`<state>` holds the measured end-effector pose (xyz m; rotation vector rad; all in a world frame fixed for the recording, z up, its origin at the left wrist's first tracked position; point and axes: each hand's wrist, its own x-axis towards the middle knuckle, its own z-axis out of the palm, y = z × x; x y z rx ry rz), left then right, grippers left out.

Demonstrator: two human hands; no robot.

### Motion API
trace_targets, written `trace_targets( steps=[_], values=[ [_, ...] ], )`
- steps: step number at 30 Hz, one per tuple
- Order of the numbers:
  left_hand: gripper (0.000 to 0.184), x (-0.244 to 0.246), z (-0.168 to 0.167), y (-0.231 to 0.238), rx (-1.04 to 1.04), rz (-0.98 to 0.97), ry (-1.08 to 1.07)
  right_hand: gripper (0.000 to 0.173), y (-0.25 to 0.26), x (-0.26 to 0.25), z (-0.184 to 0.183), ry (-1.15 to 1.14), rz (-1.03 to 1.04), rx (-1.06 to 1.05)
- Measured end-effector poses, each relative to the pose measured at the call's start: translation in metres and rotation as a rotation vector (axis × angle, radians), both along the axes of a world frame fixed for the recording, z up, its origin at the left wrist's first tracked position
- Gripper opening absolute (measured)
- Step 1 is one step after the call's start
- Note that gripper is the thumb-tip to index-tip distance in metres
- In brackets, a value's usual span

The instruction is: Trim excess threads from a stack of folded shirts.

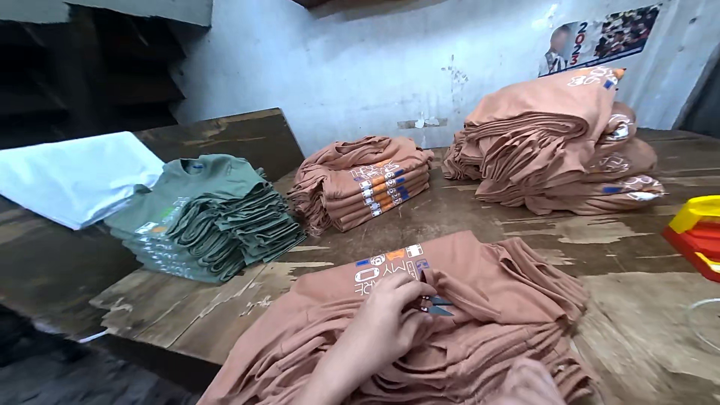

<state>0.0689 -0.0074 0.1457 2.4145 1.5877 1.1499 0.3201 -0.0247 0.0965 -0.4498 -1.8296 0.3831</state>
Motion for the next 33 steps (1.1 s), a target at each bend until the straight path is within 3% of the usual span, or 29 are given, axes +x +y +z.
trace_targets(
  steps=[3,5,8,12,16,19,22,24,26,28,30,31,33],
  values=[
    [0.032,-0.002,-0.001,-0.001,-0.015,-0.024,0.031,0.023,0.013,-0.001,0.016,-0.298,-0.222,0.021],
    [0.032,-0.002,-0.001,0.0,-0.017,-0.054,0.059,0.016,0.023,-0.007,0.02,-0.381,-0.234,0.046],
    [0.018,-0.006,0.0,-0.002,0.043,-0.145,0.068,0.005,0.025,-0.007,0.012,-0.12,-0.094,-0.059],
    [0.021,-0.006,0.006,-0.01,0.065,-0.22,0.047,0.003,0.022,-0.006,0.003,0.076,-0.058,-0.212],
    [0.016,0.01,0.004,-0.008,0.073,-0.29,0.131,0.003,0.022,-0.014,0.001,0.121,-0.069,-0.196],
    [0.015,0.012,0.006,-0.009,0.076,-0.211,0.09,0.006,0.022,-0.007,-0.001,0.074,0.021,-0.126],
    [0.026,0.002,0.016,-0.018,-0.199,-0.114,0.003,0.032,0.018,0.01,-0.009,-0.024,0.162,-0.045],
    [0.034,0.0,0.021,-0.017,-0.509,-0.174,-0.035,0.05,0.013,0.01,-0.013,-0.077,0.064,0.035],
    [0.033,0.005,0.02,-0.008,-0.626,-0.284,-0.095,0.037,0.003,-0.003,-0.009,-0.132,-0.193,0.029],
    [0.033,0.013,0.02,0.001,-0.554,-0.08,-0.114,0.031,-0.001,-0.018,-0.001,-0.289,-0.348,-0.021],
    [0.04,0.02,0.02,0.011,-0.432,0.221,0.008,0.011,-0.002,-0.02,-0.008,-0.251,-0.279,0.012],
    [0.036,0.021,0.016,0.015,-0.344,0.27,0.065,0.007,0.0,-0.017,-0.013,-0.154,-0.163,0.037],
    [0.021,0.015,0.004,0.018,-0.19,0.126,0.113,0.005,0.004,-0.006,-0.019,0.043,0.087,0.029]
  ],
)
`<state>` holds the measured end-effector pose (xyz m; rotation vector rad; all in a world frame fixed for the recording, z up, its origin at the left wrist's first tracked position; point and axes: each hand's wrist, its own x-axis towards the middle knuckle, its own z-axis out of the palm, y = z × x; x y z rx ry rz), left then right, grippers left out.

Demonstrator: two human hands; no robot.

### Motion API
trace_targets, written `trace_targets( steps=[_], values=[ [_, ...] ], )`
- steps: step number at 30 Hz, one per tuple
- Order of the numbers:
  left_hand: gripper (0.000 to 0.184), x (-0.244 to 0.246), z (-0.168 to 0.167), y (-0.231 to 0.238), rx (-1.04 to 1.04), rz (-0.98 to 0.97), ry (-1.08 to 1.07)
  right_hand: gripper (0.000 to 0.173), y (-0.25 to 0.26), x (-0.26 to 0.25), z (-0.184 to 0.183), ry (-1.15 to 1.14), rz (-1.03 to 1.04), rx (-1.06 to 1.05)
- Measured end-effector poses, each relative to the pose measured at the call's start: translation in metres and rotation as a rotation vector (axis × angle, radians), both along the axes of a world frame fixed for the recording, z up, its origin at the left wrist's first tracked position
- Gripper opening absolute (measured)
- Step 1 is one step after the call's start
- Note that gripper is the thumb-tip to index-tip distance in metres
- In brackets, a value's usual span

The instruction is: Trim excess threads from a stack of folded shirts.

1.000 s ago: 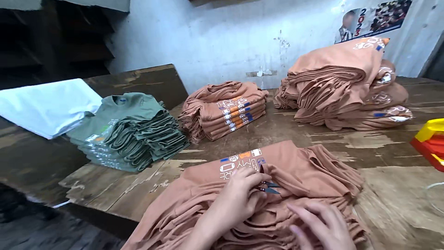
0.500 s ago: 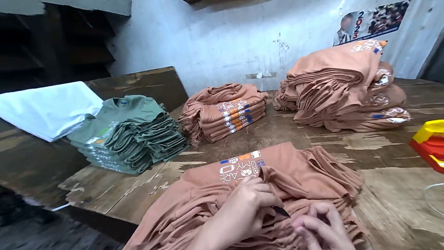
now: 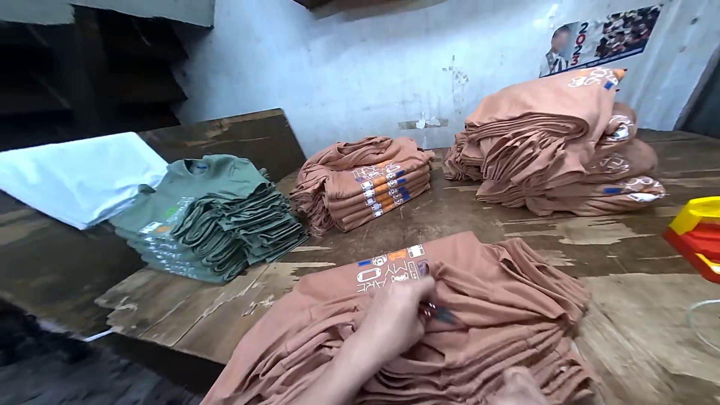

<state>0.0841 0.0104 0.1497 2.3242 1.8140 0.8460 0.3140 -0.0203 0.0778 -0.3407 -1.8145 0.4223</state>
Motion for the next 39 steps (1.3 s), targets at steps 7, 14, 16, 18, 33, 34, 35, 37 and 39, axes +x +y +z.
trace_targets(
  steps=[7,14,16,18,33,34,35,37,39],
  values=[
    [0.034,-0.01,0.0,-0.014,0.011,-0.196,-0.077,0.014,0.006,-0.01,0.013,-0.193,-0.407,0.04],
    [0.026,-0.017,0.006,-0.044,0.295,-0.332,0.045,0.015,0.007,-0.016,-0.003,0.032,-0.37,-0.032],
    [0.028,-0.006,0.003,-0.046,0.345,-0.382,0.109,0.017,0.006,-0.02,-0.002,0.03,-0.383,-0.022],
    [0.029,0.002,0.001,-0.046,0.363,-0.4,0.146,0.018,0.004,-0.019,-0.001,0.013,-0.373,0.003],
    [0.015,-0.012,0.004,-0.013,-0.136,-0.167,-0.359,0.021,0.024,-0.043,0.043,-0.294,-0.763,0.087],
    [0.013,-0.013,0.003,-0.018,-0.076,-0.232,-0.374,0.016,0.026,-0.042,0.039,-0.263,-0.721,0.126],
    [0.012,-0.014,0.002,-0.023,-0.014,-0.289,-0.374,0.015,0.026,-0.038,0.035,-0.236,-0.668,0.166],
    [0.013,-0.015,0.001,-0.033,0.095,-0.345,-0.336,0.013,0.02,-0.029,0.03,-0.185,-0.557,0.182],
    [0.023,-0.012,0.0,-0.045,0.172,-0.297,-0.26,0.011,0.016,-0.02,0.02,-0.101,-0.494,0.142]
  ],
)
